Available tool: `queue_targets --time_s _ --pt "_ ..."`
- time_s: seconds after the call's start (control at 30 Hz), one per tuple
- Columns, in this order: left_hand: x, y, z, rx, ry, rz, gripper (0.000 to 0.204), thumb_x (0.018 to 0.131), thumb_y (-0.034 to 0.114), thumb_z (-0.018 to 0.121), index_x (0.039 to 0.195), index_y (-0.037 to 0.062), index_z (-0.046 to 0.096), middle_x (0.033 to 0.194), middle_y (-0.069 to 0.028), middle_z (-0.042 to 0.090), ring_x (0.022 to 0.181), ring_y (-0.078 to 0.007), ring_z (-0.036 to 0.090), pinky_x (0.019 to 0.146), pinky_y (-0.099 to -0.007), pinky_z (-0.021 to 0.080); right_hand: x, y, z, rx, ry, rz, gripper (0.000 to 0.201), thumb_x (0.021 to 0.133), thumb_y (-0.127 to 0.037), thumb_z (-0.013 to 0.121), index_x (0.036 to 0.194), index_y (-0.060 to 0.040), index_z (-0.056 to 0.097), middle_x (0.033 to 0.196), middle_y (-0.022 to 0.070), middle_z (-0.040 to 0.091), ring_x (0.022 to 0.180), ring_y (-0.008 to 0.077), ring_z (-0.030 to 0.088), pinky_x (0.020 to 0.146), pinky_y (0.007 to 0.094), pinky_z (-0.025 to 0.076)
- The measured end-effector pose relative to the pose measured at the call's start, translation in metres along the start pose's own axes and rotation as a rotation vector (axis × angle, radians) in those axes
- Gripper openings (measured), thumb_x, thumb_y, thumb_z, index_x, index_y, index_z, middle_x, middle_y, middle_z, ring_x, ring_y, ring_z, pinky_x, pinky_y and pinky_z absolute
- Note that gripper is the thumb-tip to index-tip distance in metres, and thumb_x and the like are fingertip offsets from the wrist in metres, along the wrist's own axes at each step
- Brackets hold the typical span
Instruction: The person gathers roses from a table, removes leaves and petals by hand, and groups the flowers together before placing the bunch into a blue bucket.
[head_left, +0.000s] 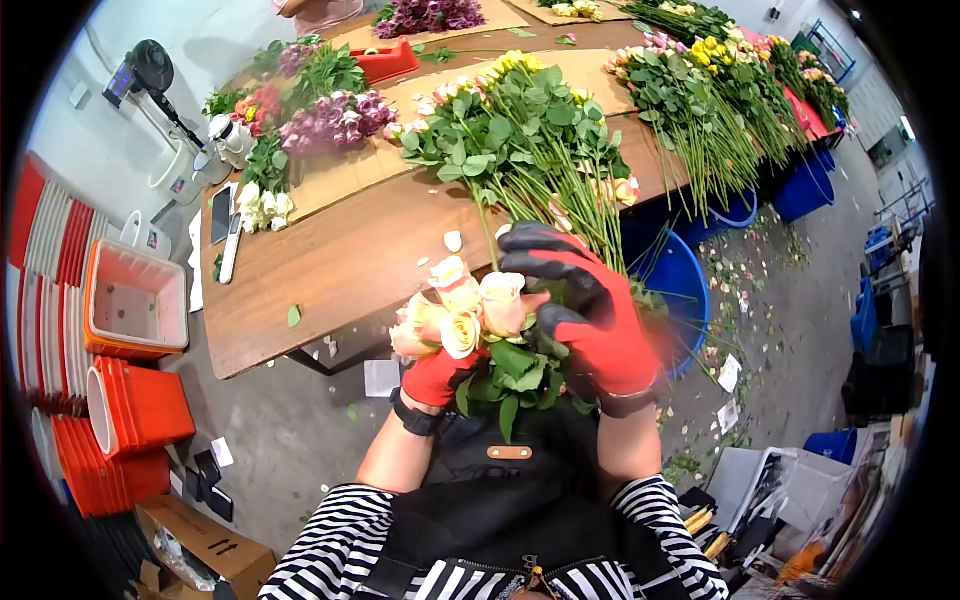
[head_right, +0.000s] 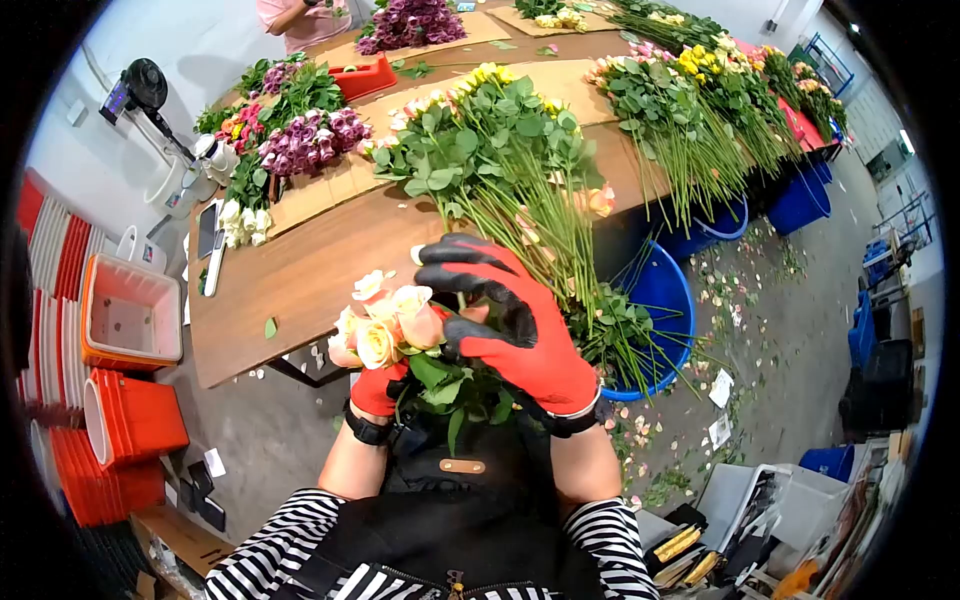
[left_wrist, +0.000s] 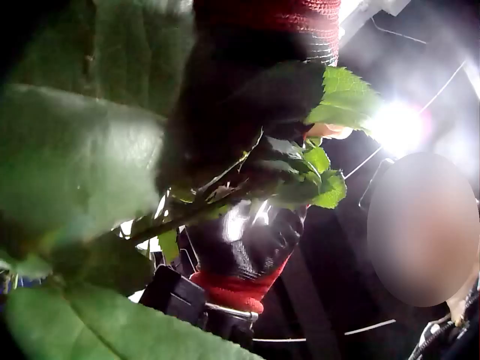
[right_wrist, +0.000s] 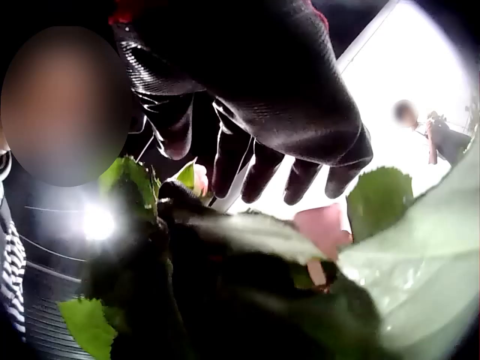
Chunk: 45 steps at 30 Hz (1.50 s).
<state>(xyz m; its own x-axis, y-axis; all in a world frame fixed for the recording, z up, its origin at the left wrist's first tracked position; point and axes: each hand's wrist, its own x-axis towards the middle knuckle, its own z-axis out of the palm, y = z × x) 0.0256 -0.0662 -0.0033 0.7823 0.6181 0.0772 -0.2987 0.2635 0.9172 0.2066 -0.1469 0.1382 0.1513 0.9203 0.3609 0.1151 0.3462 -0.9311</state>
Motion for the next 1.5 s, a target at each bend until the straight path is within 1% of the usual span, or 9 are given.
queue_targets --time_s 0.4,0.53,0.63,0.73,0.8,0.9,1.23,1.37,1.5 --pt "0.004 -0.007 0.001 -0.387 -0.021 -0.159 0.049 0.102 0.022 0.05 0.145 0.0044 0.037 0.144 -0.0088 0.045 0.129 -0.02 0.046 0.109 -0.0334 0.038 -0.017 0.042 0.019 0.592 0.236 0.316 0.015 0.09 -0.006 0.061 0.102 0.0008 0.065 0.103 0.0046 0.066 0.089 0.0103 0.058 0.081 0.0242 0.046" --pt "0.007 0.01 0.011 -0.396 -0.017 -0.112 0.044 0.077 0.018 0.071 0.11 0.0044 0.046 0.105 -0.0054 0.05 0.095 -0.0183 0.047 0.082 -0.0306 0.039 -0.016 0.033 0.021 0.25 0.321 0.183 0.016 0.095 -0.011 0.057 0.103 0.0001 0.064 0.102 0.0047 0.065 0.091 0.0116 0.058 0.083 0.0239 0.044" --pt "0.015 0.031 0.019 -0.292 -0.147 0.065 0.036 0.067 0.012 0.076 0.089 0.0073 0.048 0.081 -0.0027 0.049 0.074 -0.0175 0.045 0.067 -0.0294 0.037 -0.023 0.036 0.002 0.552 0.456 0.338 0.017 0.092 -0.007 0.055 0.105 0.0007 0.064 0.1 0.0047 0.065 0.096 0.0126 0.058 0.089 0.0256 0.044" --pt "0.021 0.051 0.02 -0.431 0.011 0.103 0.033 0.077 0.016 0.071 0.101 0.0069 0.05 0.087 -0.0031 0.048 0.08 -0.0182 0.047 0.073 -0.0315 0.041 -0.039 0.05 -0.014 0.076 0.574 0.185 0.048 0.083 -0.001 0.063 0.13 0.0004 0.053 0.13 0.0105 0.057 0.119 0.0171 0.053 0.105 0.0304 0.037" --pt "0.014 0.049 0.009 -0.565 0.264 0.031 0.059 0.092 0.045 0.062 0.133 0.0051 0.048 0.114 -0.0076 0.062 0.106 -0.0235 0.059 0.096 -0.0376 0.048 -0.051 0.05 -0.017 0.01 0.477 0.151 0.066 0.082 -0.007 0.068 0.142 -0.0013 0.041 0.144 0.0116 0.045 0.131 0.02 0.044 0.11 0.0329 0.032" --pt "0.028 0.041 -0.03 -0.726 0.181 0.07 0.055 0.097 0.044 0.054 0.136 0.006 0.047 0.123 -0.0135 0.061 0.11 -0.0274 0.06 0.098 -0.0416 0.049 -0.072 0.058 -0.022 -0.272 0.135 0.127 0.109 0.068 -0.035 0.085 0.153 -0.004 0.023 0.156 0.0145 0.03 0.143 0.0287 0.029 0.117 0.0398 0.021" --pt "0.042 0.037 -0.051 -0.455 0.344 0.124 0.039 0.101 0.041 0.048 0.119 0.0074 0.056 0.104 -0.0086 0.064 0.092 -0.0215 0.063 0.079 -0.034 0.054 -0.087 0.114 -0.019 -1.35 -0.186 0.09 0.103 0.068 -0.053 0.075 0.149 -0.0057 0.031 0.15 0.0234 0.031 0.138 0.0415 0.03 0.114 0.0486 0.024" --pt "0.047 0.026 -0.061 -0.022 0.383 0.221 0.031 0.103 0.03 0.045 0.121 0.0064 0.055 0.107 -0.0064 0.064 0.095 -0.0171 0.061 0.082 -0.03 0.052 -0.102 0.131 -0.035 -0.245 -0.26 0.6 0.088 0.073 -0.025 0.074 0.149 -0.0065 0.033 0.13 0.0184 0.058 0.117 0.0336 0.057 0.102 0.039 0.042" --pt "0.053 0.026 -0.07 0.364 0.428 0.271 0.034 0.099 0.019 0.052 0.129 0.0032 0.052 0.111 -0.007 0.063 0.099 -0.0153 0.06 0.085 -0.0281 0.049 -0.122 0.124 -0.036 -0.011 -0.083 0.511 0.069 0.077 -0.011 0.07 0.142 -0.0048 0.046 0.126 0.0133 0.064 0.114 0.0216 0.062 0.099 0.0326 0.045"
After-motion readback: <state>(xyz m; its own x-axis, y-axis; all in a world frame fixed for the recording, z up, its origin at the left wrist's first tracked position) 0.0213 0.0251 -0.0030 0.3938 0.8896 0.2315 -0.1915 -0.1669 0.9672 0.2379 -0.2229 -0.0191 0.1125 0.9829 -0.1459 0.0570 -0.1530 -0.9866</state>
